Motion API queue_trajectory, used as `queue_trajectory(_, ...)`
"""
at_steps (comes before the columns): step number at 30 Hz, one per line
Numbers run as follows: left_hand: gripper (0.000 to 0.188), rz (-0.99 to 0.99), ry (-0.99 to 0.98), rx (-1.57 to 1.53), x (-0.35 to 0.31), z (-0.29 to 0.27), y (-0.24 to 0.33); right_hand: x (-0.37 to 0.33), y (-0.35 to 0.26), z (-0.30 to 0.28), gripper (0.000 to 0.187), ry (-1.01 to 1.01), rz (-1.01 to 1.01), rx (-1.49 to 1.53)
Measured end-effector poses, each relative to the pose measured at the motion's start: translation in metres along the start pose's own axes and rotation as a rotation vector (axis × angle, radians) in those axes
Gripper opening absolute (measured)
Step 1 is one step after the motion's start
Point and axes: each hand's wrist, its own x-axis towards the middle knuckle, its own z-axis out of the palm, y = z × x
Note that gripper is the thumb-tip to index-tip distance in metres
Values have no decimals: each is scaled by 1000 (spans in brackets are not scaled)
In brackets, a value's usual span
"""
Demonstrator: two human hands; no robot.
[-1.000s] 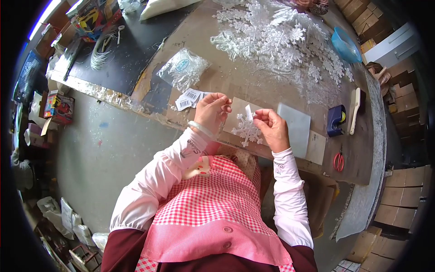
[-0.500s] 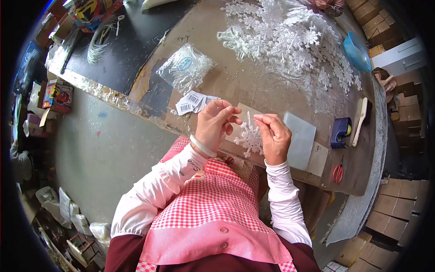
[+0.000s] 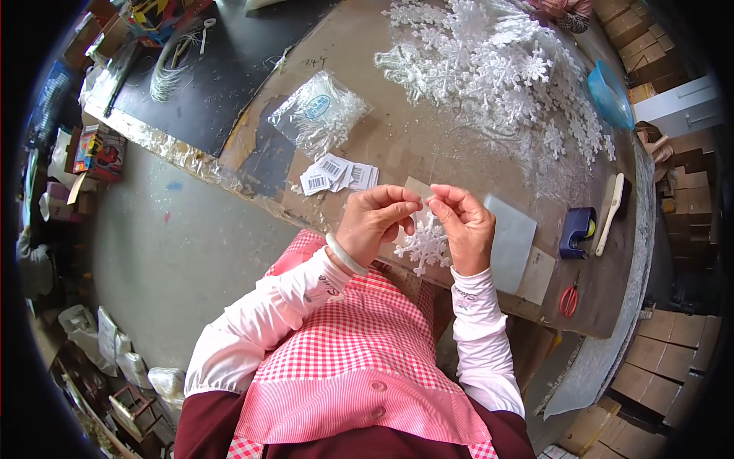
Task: Packaging plastic snowflake decorations into bags and applying labels.
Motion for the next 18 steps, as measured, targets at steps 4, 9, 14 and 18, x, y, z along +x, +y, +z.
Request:
queue_trajectory(4,9,-68,13,-64,0,-1,4,2,2,3,9,-49,19,31)
queue_trajectory(9,17,30,-2,-10,4,-3,2,2,-3,4,6,-91,-41,-113)
queue_trajectory(14,23,52,-1,18,5,-3,0,2,-4,5,7,-105,-126,-242)
queue_trajectory(18,21,122,-9,102,5,1,0,-1,-3,3,7,-118,-133,-246)
